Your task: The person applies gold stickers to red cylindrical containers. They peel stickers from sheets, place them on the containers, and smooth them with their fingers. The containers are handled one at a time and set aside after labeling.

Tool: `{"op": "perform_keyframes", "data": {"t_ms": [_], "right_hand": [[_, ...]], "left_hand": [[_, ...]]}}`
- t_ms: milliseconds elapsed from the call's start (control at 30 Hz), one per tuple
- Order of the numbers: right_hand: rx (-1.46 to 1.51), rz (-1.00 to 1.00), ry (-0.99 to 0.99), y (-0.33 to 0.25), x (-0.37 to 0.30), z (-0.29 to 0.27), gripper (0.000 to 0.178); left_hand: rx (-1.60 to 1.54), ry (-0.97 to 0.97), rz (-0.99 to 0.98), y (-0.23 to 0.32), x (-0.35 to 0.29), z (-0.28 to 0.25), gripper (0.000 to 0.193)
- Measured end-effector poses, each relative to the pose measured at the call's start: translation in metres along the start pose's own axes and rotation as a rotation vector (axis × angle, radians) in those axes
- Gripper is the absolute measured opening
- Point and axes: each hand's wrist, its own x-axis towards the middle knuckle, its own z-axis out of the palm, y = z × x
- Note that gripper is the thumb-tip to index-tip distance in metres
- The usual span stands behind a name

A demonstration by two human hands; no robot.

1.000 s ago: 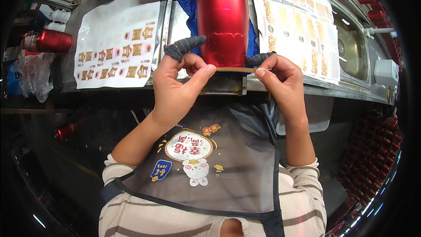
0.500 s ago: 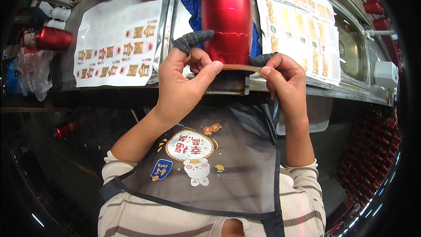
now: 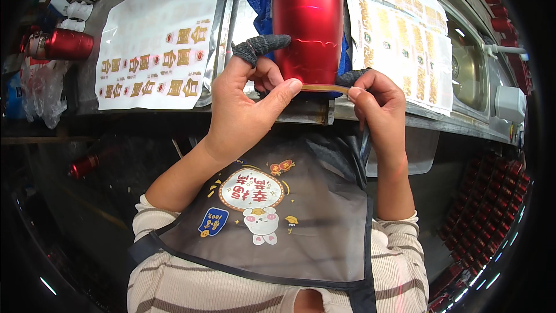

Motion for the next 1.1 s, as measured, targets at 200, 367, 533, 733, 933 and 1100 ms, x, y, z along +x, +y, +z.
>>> {"op": "perform_keyframes", "data": {"t_ms": [200, 367, 533, 733, 933, 1100], "right_hand": [[0.013, -0.031, 0.057, 0.006, 0.003, 0.006, 0.016], [-0.280, -0.141, 0.113, 0.008, 0.006, 0.022, 0.031], [-0.247, -0.124, 0.113, 0.006, 0.004, 0.025, 0.030], [-0.267, -0.133, 0.126, 0.004, 0.003, 0.025, 0.029], [-0.215, -0.100, 0.086, 0.002, 0.001, 0.016, 0.020], [-0.109, -0.116, 0.068, 0.013, 0.003, 0.006, 0.014]], "left_hand": [[-0.177, 0.127, -0.118, -0.017, -0.005, -0.009, 0.042], [0.278, 0.148, 0.251, -0.006, -0.027, 0.001, 0.026], [0.741, 0.070, 0.468, -0.011, -0.038, 0.006, 0.022], [0.758, 0.113, 0.369, -0.025, -0.047, 0.001, 0.022], [0.745, 0.084, 0.379, -0.021, -0.047, -0.002, 0.024], [0.890, -0.005, 0.505, -0.018, -0.034, -0.010, 0.022]]}}
